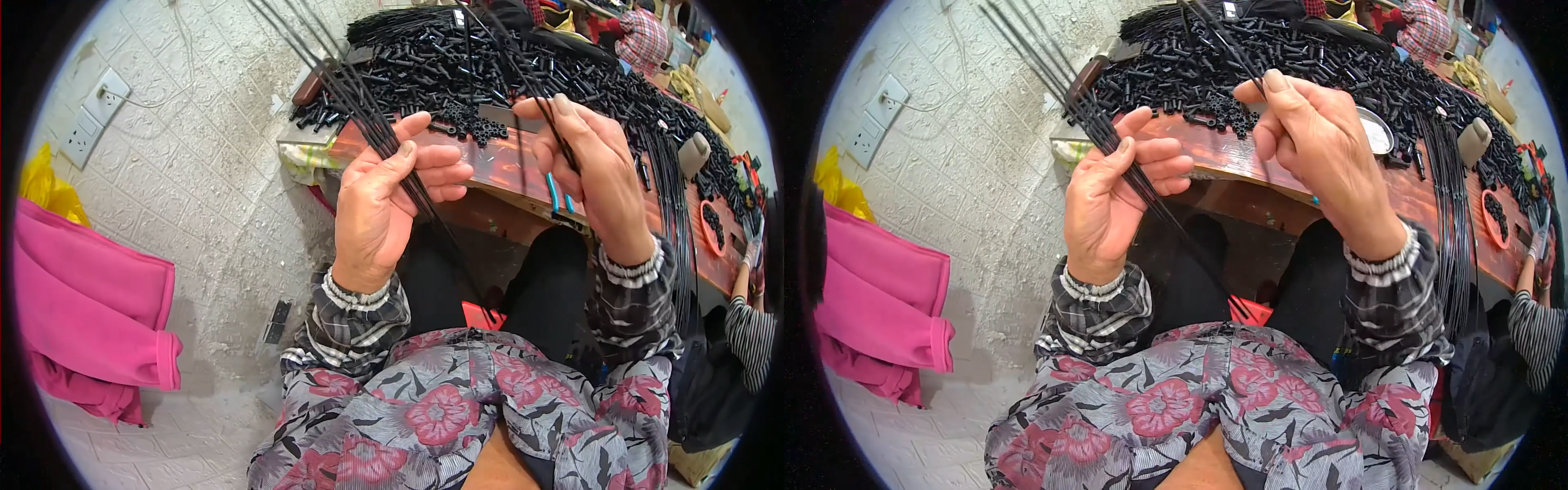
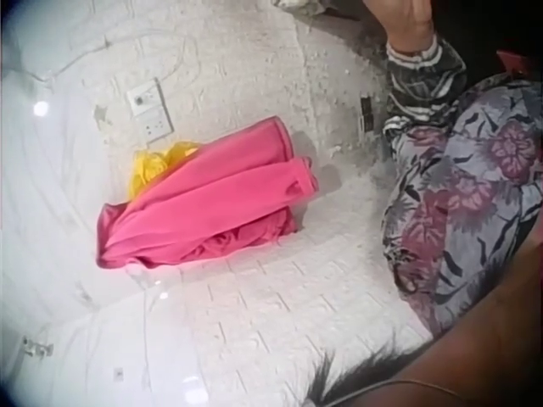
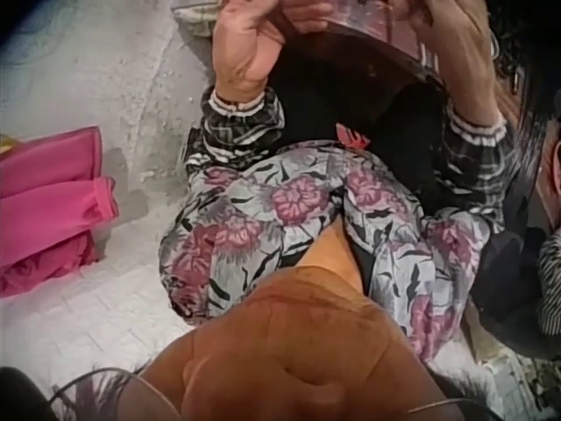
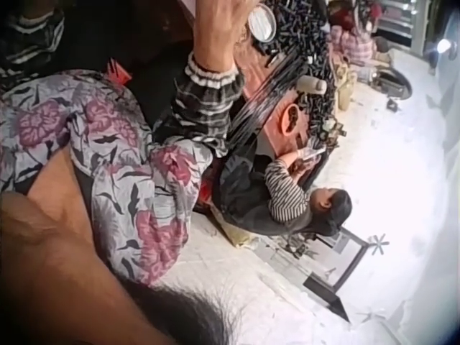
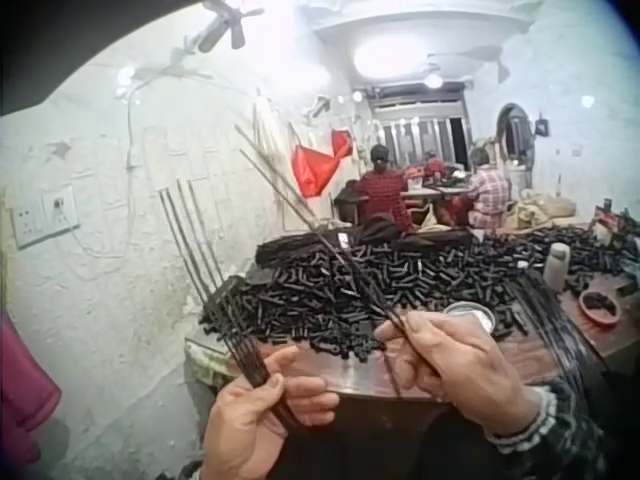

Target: Assemble small plastic components by grouping strips and attaching clips or connectors.

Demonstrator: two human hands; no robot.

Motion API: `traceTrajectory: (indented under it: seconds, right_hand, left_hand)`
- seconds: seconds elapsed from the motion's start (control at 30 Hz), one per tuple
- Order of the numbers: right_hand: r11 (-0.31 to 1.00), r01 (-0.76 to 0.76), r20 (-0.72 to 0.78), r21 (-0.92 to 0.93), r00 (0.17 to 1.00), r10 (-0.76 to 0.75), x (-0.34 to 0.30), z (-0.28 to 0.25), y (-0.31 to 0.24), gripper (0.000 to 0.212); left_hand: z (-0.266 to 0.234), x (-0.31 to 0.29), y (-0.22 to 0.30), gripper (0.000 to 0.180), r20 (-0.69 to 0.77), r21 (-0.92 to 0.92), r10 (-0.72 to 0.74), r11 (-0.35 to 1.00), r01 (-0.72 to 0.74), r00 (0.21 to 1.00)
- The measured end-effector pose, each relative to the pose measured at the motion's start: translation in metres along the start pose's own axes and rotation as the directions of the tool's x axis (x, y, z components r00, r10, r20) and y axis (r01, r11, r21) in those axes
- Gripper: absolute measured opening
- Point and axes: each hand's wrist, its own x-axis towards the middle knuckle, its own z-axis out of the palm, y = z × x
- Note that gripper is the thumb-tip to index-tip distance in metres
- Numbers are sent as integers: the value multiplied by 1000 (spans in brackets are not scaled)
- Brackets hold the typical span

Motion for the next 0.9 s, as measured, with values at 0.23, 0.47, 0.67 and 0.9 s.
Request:
traceTrajectory:
  seconds: [0.23, 0.47, 0.67, 0.9]
  right_hand:
    - [958, -104, 28, 265, 995, 100, 11, 13, 19, 19]
    - [975, 11, 72, 223, 997, -28, -7, 57, 42, 17]
    - [994, -5, 124, 111, 992, -9, -14, 67, 57, 19]
    - [971, 51, 48, 234, 997, -63, -7, 68, 55, 19]
  left_hand:
    - [2, -2, -1, 33, -63, -14, -11, 1000, 10, 998]
    - [8, 1, -6, 32, 5, -1, -71, 997, 71, 997]
    - [4, 5, -5, 35, -6, 83, -93, 992, 94, 996]
    - [1, 4, -3, 34, 11, 59, -133, 990, 132, 991]
